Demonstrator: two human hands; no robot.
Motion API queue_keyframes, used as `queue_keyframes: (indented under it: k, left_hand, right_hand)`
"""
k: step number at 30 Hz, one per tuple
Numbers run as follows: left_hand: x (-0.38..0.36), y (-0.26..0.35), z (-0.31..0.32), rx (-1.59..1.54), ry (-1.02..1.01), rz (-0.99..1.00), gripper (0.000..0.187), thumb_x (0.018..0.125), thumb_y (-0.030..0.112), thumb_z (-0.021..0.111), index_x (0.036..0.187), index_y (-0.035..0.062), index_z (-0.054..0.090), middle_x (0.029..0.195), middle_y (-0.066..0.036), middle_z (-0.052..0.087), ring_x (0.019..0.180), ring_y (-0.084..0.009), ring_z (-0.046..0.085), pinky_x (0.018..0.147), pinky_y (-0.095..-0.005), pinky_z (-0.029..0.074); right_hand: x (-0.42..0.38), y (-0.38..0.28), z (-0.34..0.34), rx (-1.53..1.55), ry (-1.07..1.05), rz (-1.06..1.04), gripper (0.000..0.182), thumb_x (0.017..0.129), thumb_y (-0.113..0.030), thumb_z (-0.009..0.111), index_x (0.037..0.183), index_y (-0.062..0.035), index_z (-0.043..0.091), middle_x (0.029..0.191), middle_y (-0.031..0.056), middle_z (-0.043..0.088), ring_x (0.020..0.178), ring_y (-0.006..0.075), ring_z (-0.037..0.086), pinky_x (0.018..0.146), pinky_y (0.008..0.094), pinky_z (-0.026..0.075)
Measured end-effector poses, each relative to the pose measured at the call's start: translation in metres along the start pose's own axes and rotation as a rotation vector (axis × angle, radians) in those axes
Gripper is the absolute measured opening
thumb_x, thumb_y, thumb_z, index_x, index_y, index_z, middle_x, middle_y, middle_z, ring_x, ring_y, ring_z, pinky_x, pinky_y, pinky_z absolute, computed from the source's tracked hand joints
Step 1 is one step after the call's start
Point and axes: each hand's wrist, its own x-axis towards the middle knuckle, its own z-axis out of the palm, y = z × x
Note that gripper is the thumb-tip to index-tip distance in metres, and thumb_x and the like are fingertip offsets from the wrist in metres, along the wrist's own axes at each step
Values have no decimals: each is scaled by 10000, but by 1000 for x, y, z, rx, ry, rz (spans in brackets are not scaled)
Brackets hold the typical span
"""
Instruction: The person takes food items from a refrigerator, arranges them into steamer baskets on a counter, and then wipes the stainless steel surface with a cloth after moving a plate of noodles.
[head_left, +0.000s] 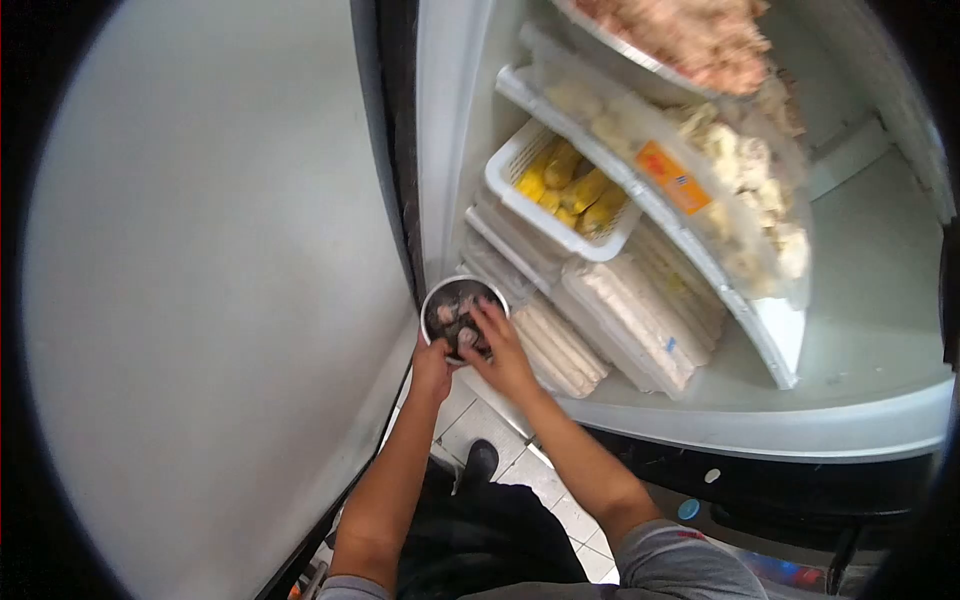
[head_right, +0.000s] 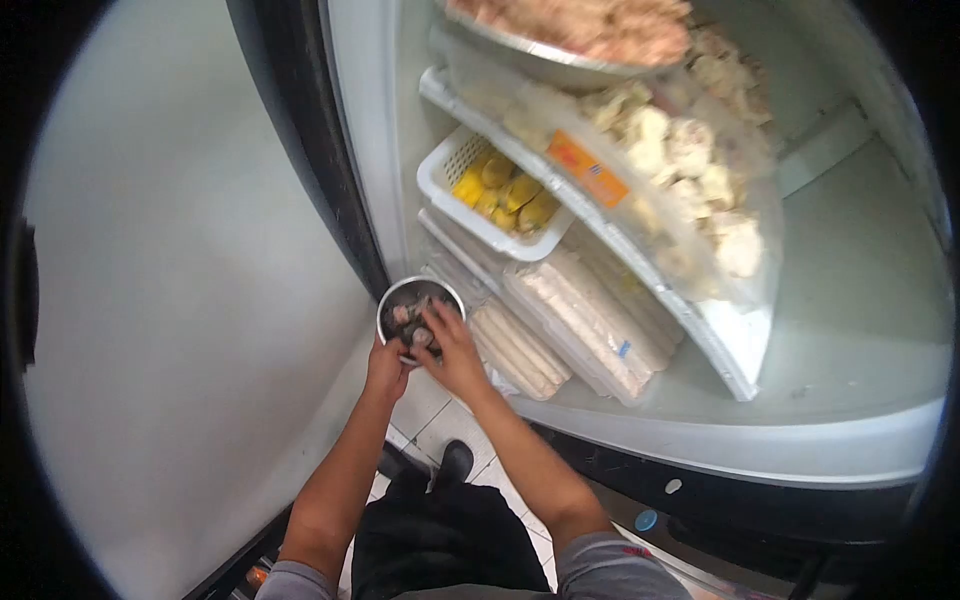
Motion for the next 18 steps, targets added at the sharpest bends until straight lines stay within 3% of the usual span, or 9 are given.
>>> queue_keyframes:
  k: [3,5,7,8,10,11,13,15,18]
  left_hand:
    - [-32,3,-4,-20,1,-25,642,757,-47,437,1386,77,413,1254,-131,567,1107,-292,615,942,-434,529]
    - [-61,-1,-17,-45,-15,-78,621,744,-36,463,1356,66,440,1214,-131,580,1081,-290,617,945,-423,519]
    - [-99,5,-24,-76,-18,-154,588,719,-20,497,1300,65,481,1131,-126,597,1024,-277,628,885,-394,543]
    - [-114,3,-35,11,29,-208,575,716,-13,499,1286,60,484,1102,-128,593,1008,-286,630,823,-394,563]
    - [-134,-12,-71,-5,-10,-225,577,719,-12,496,1291,59,476,1093,-141,588,975,-301,639,752,-411,585]
    - [-153,-4,-68,19,23,-265,575,720,-13,494,1290,56,473,1097,-146,587,954,-308,642,734,-420,590]
    - [-196,21,-60,37,44,-327,568,722,-15,494,1287,42,467,1102,-158,587,916,-318,648,698,-435,599]
    - [-215,25,-68,36,20,-353,564,724,-16,496,1284,31,464,1103,-164,588,900,-322,651,679,-440,602]
    - [-236,25,-85,85,-15,-331,529,723,-24,487,1252,-40,471,1116,-219,603,955,-394,662,777,-531,603]
  right_hand:
    - [-54,-41,-30,122,-37,99,670,815,-160,742,1417,-88,457,1438,178,439,1347,390,392,1119,442,330]
    - [-93,-57,-43,136,-111,110,576,875,-160,699,1401,-91,476,1386,148,510,1301,313,473,1079,409,385]
    - [-109,-107,-85,541,-370,506,465,930,-167,650,1367,-87,511,1297,101,590,1206,212,549,1004,352,449]
    - [-105,-123,-108,531,-345,488,465,930,-167,650,1367,-87,511,1297,101,590,1206,212,549,1004,352,449]
    - [-103,-151,-152,670,-620,351,392,947,-152,644,1319,-69,550,1178,49,624,998,128,609,859,292,495]
    - [-97,-173,-183,660,-596,342,392,947,-152,644,1319,-69,550,1178,49,624,998,128,609,859,292,495]
    - [-60,-211,-253,542,-524,235,327,938,-131,647,1249,-47,590,1117,57,640,1017,137,603,885,297,484]
    - [-27,-218,-295,348,-17,-59,256,958,-139,612,1199,-55,625,1163,49,635,1069,145,581,926,280,463]
    - [57,-237,-347,352,575,78,371,926,-136,636,1266,-9,561,1210,89,609,1103,162,575,957,304,459]
